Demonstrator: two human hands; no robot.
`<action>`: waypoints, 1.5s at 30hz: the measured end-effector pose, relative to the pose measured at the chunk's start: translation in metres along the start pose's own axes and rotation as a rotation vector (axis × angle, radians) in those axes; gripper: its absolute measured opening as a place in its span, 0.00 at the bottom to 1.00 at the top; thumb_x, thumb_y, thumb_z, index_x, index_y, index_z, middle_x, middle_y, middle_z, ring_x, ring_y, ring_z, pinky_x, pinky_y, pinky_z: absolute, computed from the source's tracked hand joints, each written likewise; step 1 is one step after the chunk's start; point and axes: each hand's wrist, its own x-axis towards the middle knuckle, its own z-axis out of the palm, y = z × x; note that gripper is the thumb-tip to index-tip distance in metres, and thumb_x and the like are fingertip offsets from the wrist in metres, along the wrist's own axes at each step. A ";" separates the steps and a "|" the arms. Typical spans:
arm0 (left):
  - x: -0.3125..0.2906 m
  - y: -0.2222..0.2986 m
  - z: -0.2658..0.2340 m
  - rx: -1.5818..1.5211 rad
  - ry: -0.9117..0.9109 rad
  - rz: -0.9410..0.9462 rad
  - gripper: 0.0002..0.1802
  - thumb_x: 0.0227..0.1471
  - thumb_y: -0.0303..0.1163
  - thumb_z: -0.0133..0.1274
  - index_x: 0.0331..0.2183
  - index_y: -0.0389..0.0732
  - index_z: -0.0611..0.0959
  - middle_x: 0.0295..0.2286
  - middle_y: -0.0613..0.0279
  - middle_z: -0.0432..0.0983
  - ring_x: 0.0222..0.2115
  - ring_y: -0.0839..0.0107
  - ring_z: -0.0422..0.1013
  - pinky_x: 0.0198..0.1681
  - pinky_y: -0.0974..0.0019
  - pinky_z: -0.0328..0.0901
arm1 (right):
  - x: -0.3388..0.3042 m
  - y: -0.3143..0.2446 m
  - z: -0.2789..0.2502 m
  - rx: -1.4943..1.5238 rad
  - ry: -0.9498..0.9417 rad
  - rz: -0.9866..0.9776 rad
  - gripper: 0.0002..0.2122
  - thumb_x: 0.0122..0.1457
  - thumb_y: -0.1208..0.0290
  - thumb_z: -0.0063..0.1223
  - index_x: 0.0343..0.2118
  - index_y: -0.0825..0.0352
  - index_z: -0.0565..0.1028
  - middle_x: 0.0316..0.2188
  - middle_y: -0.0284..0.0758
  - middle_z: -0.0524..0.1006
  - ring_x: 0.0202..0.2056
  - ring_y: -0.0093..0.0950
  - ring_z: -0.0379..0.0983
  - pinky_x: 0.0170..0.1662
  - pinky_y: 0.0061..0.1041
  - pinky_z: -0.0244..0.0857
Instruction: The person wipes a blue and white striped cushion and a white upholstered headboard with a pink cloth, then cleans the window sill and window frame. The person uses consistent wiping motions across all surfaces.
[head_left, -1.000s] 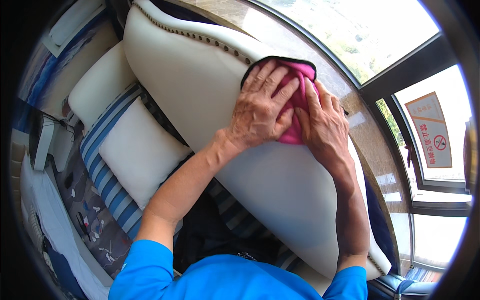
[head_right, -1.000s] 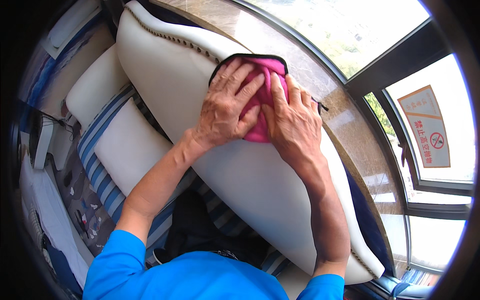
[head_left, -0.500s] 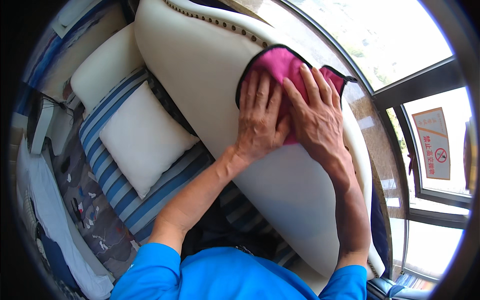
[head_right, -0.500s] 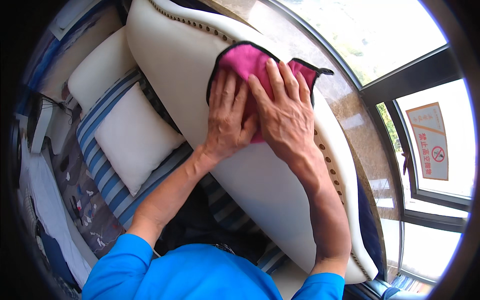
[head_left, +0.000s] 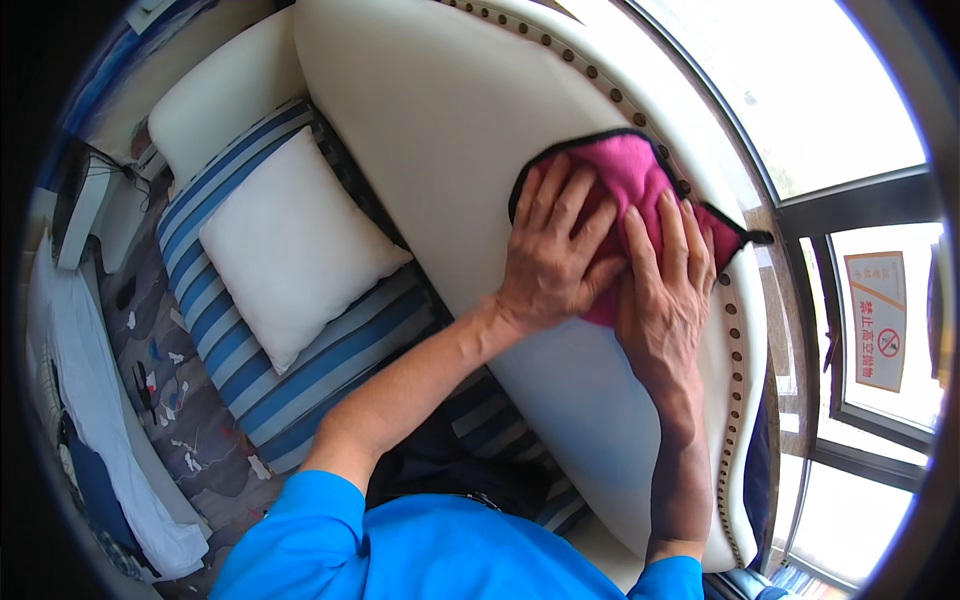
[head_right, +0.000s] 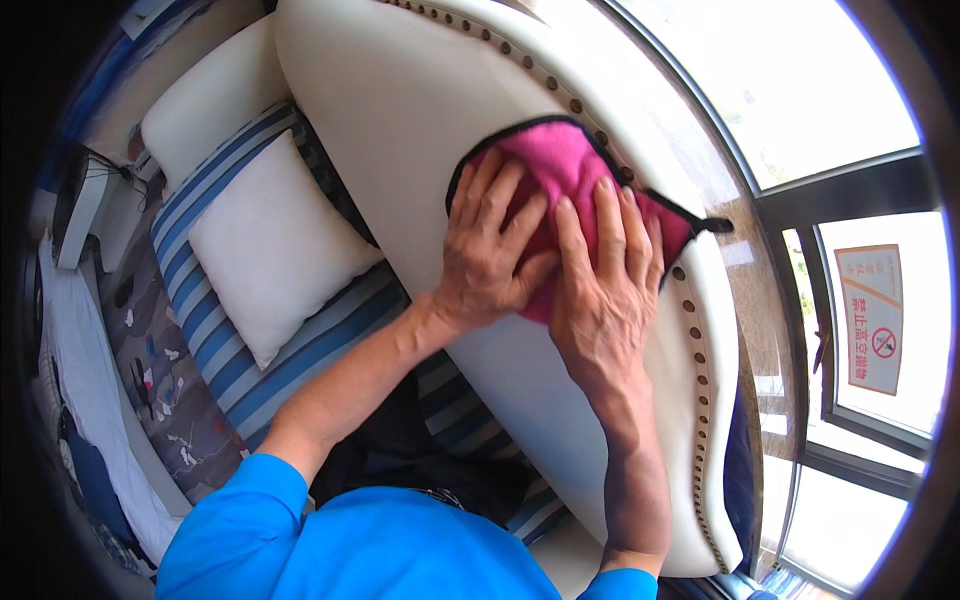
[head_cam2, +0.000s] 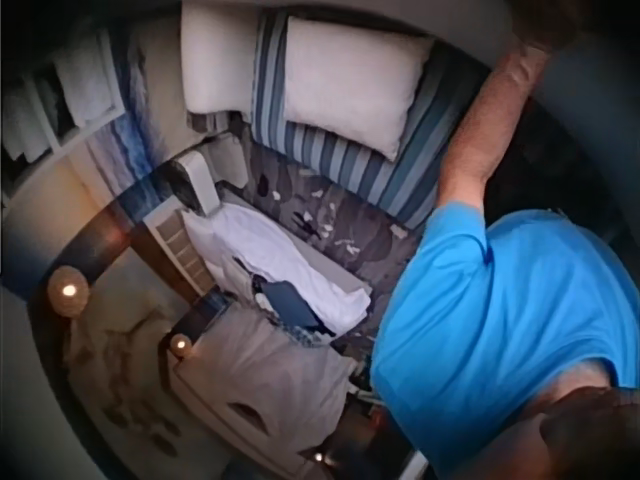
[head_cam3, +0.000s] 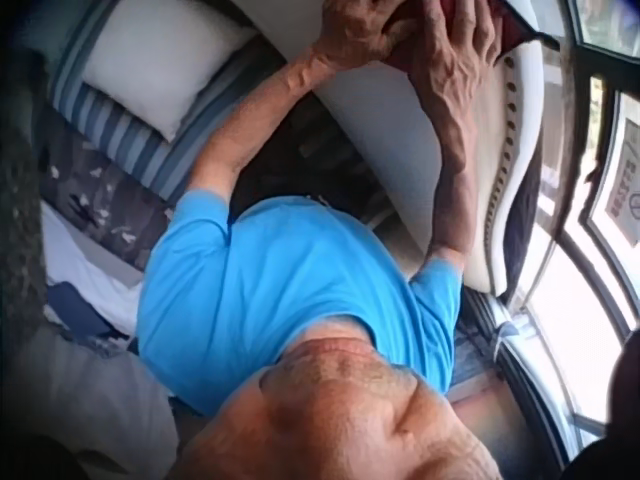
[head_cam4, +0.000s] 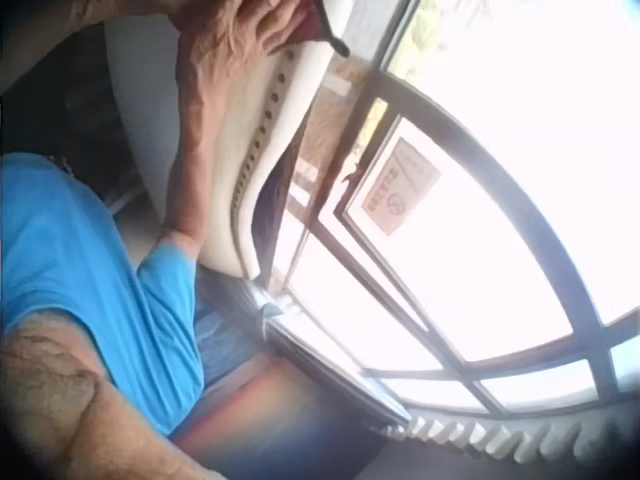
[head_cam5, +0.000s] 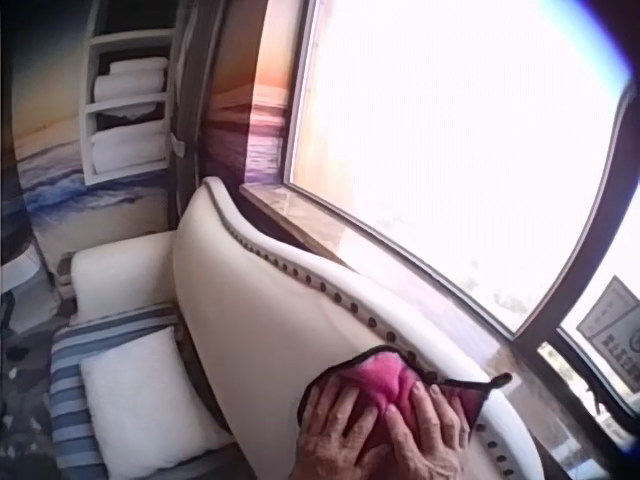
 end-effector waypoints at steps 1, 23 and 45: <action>0.007 -0.016 0.000 0.022 0.016 0.013 0.31 0.56 0.44 0.55 0.56 0.36 0.77 0.61 0.38 0.60 0.63 0.37 0.55 0.67 0.38 0.47 | 0.016 -0.005 0.008 0.005 0.027 -0.026 0.24 0.58 0.76 0.49 0.60 0.61 0.71 0.66 0.45 0.61 0.68 0.45 0.53 0.70 0.48 0.43; -0.125 0.061 0.000 -0.180 -0.048 -0.132 0.27 0.50 0.41 0.59 0.51 0.41 0.82 0.61 0.42 0.61 0.64 0.39 0.54 0.66 0.34 0.46 | -0.162 -0.051 0.016 -0.003 0.157 0.208 0.19 0.54 0.82 0.55 0.49 0.61 0.79 0.60 0.46 0.70 0.63 0.44 0.62 0.67 0.47 0.49; -0.187 0.021 -0.019 -0.249 -0.063 -0.433 0.27 0.53 0.34 0.55 0.53 0.34 0.76 0.60 0.30 0.55 0.61 0.25 0.52 0.64 0.37 0.52 | -0.151 -0.104 0.078 0.230 0.025 0.005 0.18 0.51 0.80 0.53 0.47 0.65 0.80 0.54 0.41 0.76 0.59 0.38 0.68 0.64 0.43 0.54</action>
